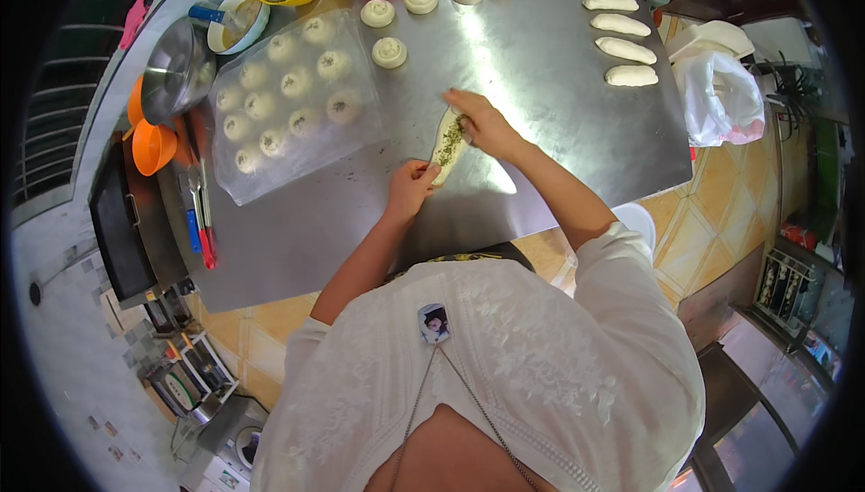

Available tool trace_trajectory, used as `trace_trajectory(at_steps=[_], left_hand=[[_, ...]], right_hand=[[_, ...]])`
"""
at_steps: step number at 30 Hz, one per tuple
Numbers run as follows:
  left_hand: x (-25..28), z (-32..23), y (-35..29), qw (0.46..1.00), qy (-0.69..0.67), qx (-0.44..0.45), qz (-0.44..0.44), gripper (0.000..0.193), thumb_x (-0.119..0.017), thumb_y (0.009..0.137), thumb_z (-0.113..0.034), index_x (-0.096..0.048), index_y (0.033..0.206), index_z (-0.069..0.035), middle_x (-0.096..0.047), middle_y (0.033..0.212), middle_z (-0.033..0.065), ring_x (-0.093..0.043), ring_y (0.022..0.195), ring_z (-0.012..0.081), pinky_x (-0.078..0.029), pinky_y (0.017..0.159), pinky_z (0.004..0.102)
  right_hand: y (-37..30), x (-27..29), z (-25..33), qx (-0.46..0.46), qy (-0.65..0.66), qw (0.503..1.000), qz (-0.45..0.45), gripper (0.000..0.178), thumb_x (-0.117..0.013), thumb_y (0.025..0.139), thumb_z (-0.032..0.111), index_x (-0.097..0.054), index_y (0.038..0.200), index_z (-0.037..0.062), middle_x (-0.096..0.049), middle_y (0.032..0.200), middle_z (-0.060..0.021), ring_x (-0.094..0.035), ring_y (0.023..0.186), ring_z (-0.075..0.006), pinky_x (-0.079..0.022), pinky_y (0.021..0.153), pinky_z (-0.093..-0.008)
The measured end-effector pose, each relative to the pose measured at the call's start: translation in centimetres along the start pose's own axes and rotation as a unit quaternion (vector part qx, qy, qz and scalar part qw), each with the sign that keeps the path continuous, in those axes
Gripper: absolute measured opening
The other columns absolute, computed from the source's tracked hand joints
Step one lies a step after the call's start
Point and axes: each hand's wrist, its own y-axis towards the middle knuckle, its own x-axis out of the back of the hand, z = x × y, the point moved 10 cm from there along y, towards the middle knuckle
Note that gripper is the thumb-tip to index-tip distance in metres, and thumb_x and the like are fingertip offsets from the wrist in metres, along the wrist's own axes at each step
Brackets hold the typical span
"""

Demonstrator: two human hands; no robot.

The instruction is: The person prepares dough buns by flattening dough pieces, spreading a green filling, and rolling them into cylindrical shapes. They then cover the finished buns with a plastic sheet.

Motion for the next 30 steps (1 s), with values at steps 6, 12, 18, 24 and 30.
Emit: trace_trajectory(at_steps=[6,12,18,24,30], left_hand=[[0.0,-0.3,-0.4,0.999,0.002,-0.047,-0.002,0.023,-0.063,0.089,-0.018,-0.060,0.105,-0.001,-0.067,0.092,0.0063,-0.066,0.082,0.0137,-0.048,0.069,0.0244],[0.2,-0.5,-0.6,0.998,0.011,-0.054,-0.012,0.022,-0.062,0.089,-0.016,-0.060,0.105,0.000,-0.067,0.092,0.0070,-0.066,0.080,0.0132,-0.048,0.068,0.0242],[1.0,0.8,-1.1,0.998,0.008,-0.056,-0.015,0.021,-0.061,0.089,-0.012,-0.060,0.107,0.000,-0.068,0.094,0.0083,-0.066,0.078,0.0141,-0.049,0.067,0.0241],[1.6,1.7,-1.2,0.998,0.001,-0.061,-0.020,0.022,-0.062,0.088,-0.009,-0.059,0.106,0.003,-0.067,0.090,0.0101,-0.067,0.074,0.0149,-0.049,0.063,0.0252],[1.9,1.2,-1.5,0.996,-0.014,-0.070,-0.051,0.021,-0.063,0.085,-0.007,-0.060,0.103,0.004,-0.068,0.086,0.0103,-0.066,0.072,0.0137,-0.049,0.061,0.0252]], right_hand=[[0.9,-1.1,-1.6,-0.159,-0.100,0.974,0.123,0.021,-0.055,0.088,0.022,-0.064,0.098,0.0071,-0.063,0.098,-0.0124,-0.062,0.086,-0.0328,-0.050,0.077,-0.0427],[4.1,2.1,-2.5,-0.130,-0.087,0.986,0.048,0.031,-0.058,0.087,0.034,-0.065,0.103,0.0084,-0.060,0.111,-0.0137,-0.057,0.103,-0.0327,-0.047,0.084,-0.0418],[-2.4,-3.4,3.7,0.022,0.040,0.999,0.014,0.035,-0.063,0.079,0.001,-0.063,0.113,0.0107,-0.057,0.120,-0.0116,-0.051,0.114,-0.0327,-0.043,0.097,-0.0403],[0.6,0.8,1.4,0.074,-0.087,0.992,-0.051,0.043,-0.062,0.071,-0.009,-0.062,0.112,0.0062,-0.062,0.112,-0.0129,-0.056,0.104,-0.0316,-0.047,0.089,-0.0372],[-3.9,-4.3,8.4,0.054,-0.045,0.991,0.115,0.052,-0.058,0.086,0.016,-0.044,0.135,0.0054,-0.036,0.145,-0.0172,-0.032,0.134,-0.0391,-0.025,0.107,-0.0573]])
